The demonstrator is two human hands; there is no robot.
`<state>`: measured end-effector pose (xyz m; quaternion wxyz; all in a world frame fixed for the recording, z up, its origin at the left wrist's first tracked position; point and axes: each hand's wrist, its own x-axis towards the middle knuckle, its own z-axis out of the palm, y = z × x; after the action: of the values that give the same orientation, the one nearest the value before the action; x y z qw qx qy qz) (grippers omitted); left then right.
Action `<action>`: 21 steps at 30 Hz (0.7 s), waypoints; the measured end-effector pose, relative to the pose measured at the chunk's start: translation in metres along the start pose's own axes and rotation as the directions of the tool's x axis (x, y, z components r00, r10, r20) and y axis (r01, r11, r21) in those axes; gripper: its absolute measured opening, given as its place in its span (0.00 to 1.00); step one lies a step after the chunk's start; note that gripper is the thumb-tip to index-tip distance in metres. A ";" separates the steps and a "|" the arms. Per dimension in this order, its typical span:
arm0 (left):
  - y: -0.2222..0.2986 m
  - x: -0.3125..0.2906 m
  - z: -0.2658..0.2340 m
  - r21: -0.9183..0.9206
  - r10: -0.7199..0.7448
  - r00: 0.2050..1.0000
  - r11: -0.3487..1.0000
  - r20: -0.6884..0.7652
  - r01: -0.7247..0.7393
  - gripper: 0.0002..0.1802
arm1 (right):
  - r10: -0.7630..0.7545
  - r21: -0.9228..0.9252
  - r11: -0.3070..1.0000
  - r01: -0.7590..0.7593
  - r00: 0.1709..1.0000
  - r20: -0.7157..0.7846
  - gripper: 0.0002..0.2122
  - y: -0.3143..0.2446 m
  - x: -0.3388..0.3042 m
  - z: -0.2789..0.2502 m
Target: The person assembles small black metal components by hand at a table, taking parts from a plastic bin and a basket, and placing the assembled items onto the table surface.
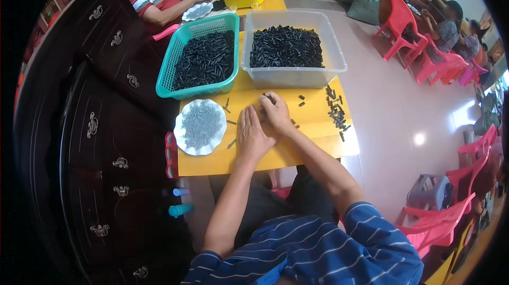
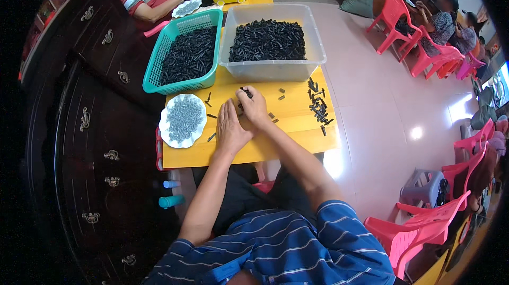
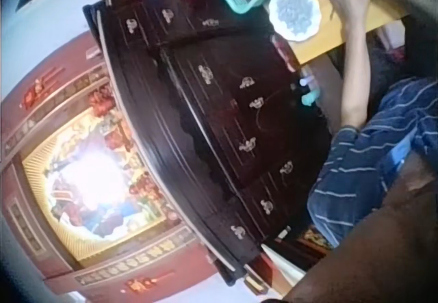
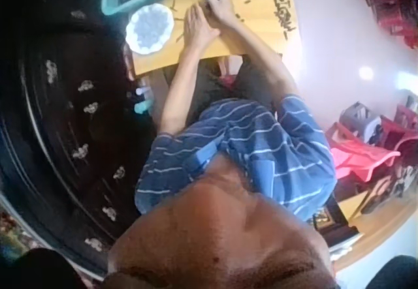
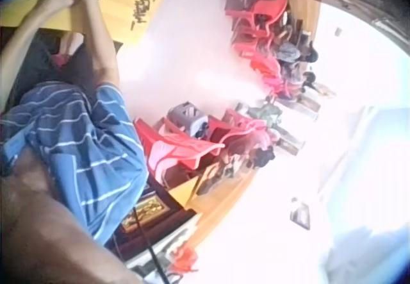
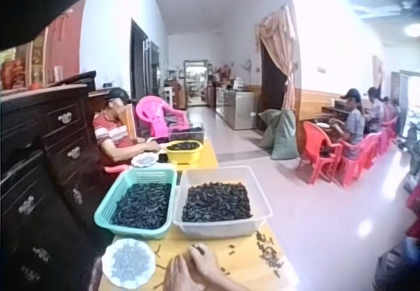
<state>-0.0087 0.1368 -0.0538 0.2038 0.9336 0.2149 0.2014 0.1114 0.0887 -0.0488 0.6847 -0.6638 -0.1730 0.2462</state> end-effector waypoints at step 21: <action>0.001 0.000 -0.004 -0.002 0.002 1.000 1.000 0.021 -0.002 0.55 | -0.253 -0.244 0.936 0.254 0.967 0.037 0.12 0.006 -0.024 -0.012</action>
<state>-0.0108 0.1374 -0.0500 0.2069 0.9357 0.2117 0.1918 0.0975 0.0654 -0.0531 0.6223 -0.7155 -0.2880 0.1340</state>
